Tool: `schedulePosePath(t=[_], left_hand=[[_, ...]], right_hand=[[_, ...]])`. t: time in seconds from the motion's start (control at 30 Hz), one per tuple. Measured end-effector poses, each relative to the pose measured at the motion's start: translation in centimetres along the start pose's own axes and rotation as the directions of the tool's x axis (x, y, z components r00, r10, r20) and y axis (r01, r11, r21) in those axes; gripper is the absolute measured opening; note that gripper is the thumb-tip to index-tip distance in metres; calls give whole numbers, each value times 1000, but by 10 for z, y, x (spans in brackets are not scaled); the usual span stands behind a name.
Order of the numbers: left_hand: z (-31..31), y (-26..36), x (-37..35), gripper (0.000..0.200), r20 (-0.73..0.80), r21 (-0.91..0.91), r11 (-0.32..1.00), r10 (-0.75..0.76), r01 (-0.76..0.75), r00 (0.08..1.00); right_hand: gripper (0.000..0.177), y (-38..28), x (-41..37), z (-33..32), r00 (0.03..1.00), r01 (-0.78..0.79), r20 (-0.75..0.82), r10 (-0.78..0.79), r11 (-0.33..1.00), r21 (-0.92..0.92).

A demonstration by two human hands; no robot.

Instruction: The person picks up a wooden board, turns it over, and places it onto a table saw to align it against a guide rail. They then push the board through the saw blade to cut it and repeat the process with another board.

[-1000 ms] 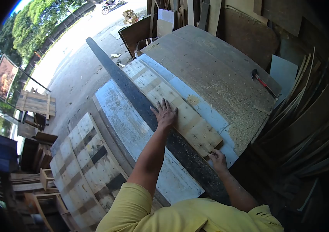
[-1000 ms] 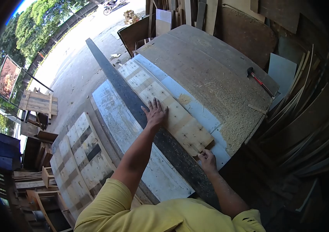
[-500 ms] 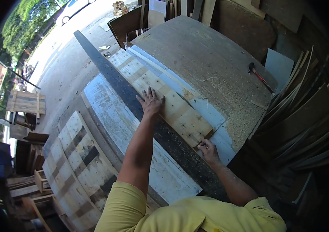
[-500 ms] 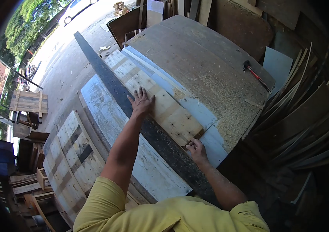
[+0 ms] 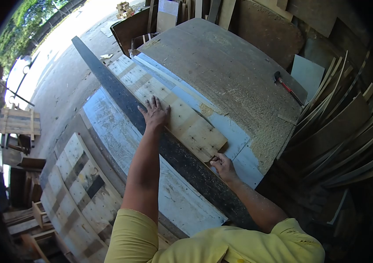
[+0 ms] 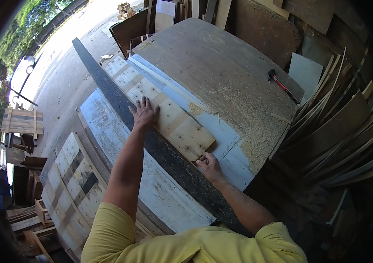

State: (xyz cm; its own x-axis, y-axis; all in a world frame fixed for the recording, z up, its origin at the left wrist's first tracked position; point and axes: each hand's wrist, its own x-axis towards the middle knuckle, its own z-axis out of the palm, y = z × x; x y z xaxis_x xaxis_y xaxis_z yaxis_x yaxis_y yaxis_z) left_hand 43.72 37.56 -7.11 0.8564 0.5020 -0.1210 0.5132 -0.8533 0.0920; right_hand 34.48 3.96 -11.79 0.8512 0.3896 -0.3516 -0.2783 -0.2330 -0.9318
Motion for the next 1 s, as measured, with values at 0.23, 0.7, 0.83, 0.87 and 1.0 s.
schedulePosePath(t=[0.23, 0.7, 0.83, 0.87, 1.0], left_hand=[[-5, -13, 20, 79, 26, 6, 1000, -7, 7, 1000], [-10, -33, 49, 78, 20, 15, 1000, -14, 14, 1000], [-7, -40, 60, 78, -18, 30, 1000, -6, 7, 1000], [-10, -43, 63, 78, -3, 25, 999, -22, 23, 1000], [-26, -53, 81, 78, 32, 17, 999, -28, 28, 999]], right_hand=[[38, -16, 12, 14, 999, -35, 21, 34, 998, 60], [39, -38, 34, 34, 997, -68, 52, 64, 995, 79], [34, -48, 42, 38, 994, -59, 92, 54, 997, 56], [34, -48, 47, 40, 996, -45, 81, 40, 997, 62], [40, -61, 68, 50, 974, -81, 212, 78, 997, 4]])
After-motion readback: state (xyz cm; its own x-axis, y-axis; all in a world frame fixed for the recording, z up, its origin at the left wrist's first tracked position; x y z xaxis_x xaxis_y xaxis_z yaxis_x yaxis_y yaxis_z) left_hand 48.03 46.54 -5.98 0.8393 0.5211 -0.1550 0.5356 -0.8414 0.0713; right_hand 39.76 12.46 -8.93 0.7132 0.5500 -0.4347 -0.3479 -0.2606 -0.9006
